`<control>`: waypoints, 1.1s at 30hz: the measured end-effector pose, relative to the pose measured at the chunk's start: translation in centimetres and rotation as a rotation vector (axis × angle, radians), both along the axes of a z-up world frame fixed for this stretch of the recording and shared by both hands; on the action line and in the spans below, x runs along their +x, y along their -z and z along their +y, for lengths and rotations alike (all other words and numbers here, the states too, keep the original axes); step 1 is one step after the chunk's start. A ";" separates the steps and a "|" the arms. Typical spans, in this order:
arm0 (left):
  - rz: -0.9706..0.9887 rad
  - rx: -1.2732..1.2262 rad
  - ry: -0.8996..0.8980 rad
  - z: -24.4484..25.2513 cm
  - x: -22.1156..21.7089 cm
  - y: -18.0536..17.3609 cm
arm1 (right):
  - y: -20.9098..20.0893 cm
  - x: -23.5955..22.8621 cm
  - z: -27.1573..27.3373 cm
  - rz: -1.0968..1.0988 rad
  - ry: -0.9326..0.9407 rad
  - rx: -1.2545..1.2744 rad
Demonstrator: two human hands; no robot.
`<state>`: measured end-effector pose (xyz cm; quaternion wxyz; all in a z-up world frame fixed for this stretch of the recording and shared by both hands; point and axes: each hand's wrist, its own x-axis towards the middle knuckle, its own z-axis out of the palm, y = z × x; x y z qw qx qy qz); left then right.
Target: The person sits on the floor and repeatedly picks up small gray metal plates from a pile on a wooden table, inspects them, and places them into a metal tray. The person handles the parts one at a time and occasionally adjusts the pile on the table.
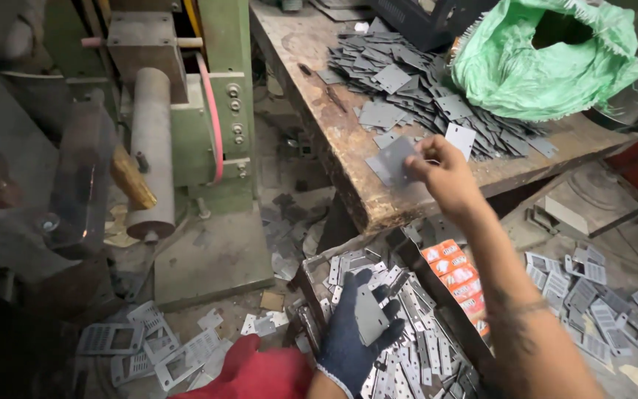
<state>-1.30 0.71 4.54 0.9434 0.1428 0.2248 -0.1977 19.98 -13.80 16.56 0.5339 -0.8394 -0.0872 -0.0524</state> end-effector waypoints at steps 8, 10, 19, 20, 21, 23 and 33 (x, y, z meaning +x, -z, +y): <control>-0.189 -0.093 0.030 0.7 -0.3 -1.3 | -3.2 -15.7 3.0 -0.472 -0.902 -0.696; -0.185 -0.211 0.047 0.9 0.0 -0.6 | -1.0 -17.0 3.4 -0.410 -0.980 -0.792; -0.159 -0.155 -0.007 0.1 -0.2 1.4 | 3.4 -0.8 2.2 -0.421 0.069 -0.658; -0.163 -0.153 -0.005 -0.1 0.0 1.5 | 3.6 0.4 2.1 -0.424 0.072 -0.656; -0.124 -0.128 -0.003 -0.2 0.2 1.7 | 3.8 1.6 2.1 -0.295 0.156 -0.723; -0.086 -0.102 -0.001 -0.3 0.4 1.7 | 3.7 2.8 2.1 -0.164 0.241 -0.785; 0.001 -0.107 -0.024 0.5 -0.2 -0.5 | -3.0 -5.9 -0.7 0.090 -0.495 -0.027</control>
